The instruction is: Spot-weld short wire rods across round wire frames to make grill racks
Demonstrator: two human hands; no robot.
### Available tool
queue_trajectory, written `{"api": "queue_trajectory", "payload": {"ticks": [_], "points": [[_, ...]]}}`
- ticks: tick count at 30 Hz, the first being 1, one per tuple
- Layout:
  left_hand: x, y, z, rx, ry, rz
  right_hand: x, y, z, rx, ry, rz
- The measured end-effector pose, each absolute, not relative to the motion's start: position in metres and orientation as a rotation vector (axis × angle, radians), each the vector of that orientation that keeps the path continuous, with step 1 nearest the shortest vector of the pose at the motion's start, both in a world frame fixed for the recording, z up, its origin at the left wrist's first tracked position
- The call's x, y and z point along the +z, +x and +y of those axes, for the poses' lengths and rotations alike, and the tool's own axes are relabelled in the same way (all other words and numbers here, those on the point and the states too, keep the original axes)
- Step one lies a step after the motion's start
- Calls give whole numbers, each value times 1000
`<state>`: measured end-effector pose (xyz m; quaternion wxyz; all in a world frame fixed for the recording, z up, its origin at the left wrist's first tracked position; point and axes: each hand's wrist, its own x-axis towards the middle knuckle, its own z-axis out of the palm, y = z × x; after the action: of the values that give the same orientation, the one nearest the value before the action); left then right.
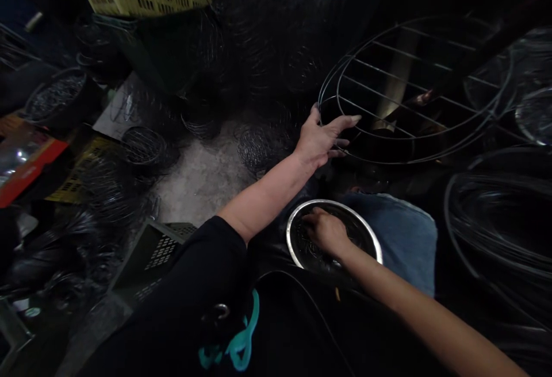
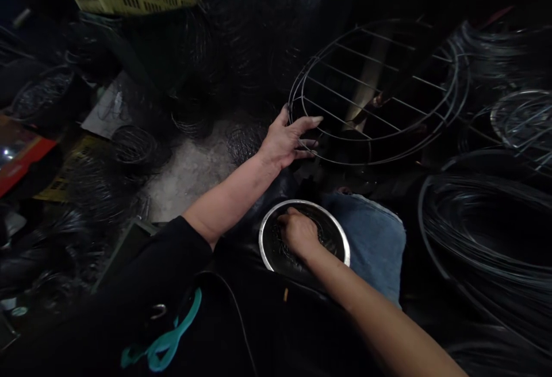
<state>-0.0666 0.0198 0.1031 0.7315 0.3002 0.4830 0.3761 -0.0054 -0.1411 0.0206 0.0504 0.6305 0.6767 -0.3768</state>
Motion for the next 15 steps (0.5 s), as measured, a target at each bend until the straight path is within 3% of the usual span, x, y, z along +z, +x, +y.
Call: {"api": "queue_trajectory", "payload": {"ticks": [8, 15], "points": [[107, -73, 20, 840, 682, 1023, 14, 30, -139, -1386, 2163, 1985], [111, -73, 15, 834, 646, 1042, 18, 1, -140, -1194, 2171, 1881]]}}
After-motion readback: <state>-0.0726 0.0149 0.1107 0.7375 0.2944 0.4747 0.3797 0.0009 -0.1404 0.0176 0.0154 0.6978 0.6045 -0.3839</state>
